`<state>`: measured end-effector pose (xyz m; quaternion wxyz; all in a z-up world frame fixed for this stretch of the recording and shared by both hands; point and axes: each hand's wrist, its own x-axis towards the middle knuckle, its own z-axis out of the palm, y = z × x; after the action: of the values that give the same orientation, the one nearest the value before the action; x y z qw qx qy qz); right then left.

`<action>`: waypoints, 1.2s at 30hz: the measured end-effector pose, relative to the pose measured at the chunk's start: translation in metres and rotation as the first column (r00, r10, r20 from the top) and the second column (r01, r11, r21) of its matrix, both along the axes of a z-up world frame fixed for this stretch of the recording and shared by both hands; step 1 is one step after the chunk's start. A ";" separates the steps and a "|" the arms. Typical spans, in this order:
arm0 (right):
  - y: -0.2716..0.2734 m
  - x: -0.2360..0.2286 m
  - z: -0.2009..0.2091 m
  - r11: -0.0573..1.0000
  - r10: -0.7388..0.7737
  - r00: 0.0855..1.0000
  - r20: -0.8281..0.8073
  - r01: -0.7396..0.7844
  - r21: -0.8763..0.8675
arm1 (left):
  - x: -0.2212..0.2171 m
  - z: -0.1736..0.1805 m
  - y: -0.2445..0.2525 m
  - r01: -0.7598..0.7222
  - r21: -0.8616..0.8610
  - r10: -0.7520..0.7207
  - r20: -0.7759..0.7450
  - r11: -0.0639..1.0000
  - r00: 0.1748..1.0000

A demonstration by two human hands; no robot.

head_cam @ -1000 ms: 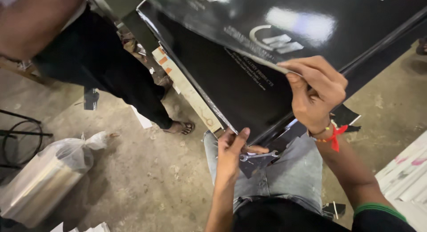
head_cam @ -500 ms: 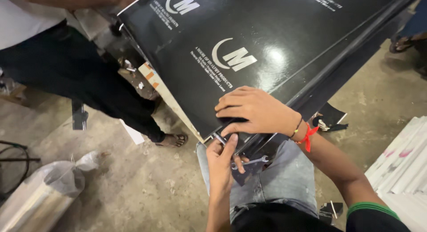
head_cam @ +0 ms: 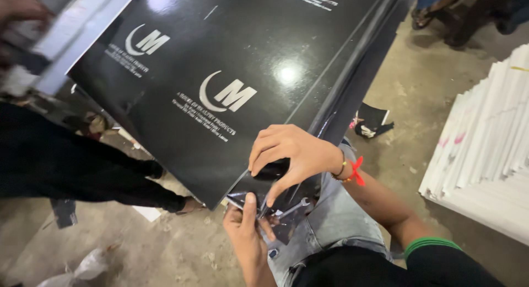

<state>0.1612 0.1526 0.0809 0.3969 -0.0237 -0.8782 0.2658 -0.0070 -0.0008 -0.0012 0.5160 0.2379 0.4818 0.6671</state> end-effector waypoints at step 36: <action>-0.011 0.005 -0.002 0.987 -0.151 0.984 -0.094 0.144 -0.077 | -0.024 -0.037 0.002 0.034 -0.031 -0.035 -0.001 0.999 0.999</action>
<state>0.1664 0.1415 0.0791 0.4577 -0.0895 -0.8434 0.2669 -0.0307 0.0013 -0.0384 0.5307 0.2386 0.4883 0.6503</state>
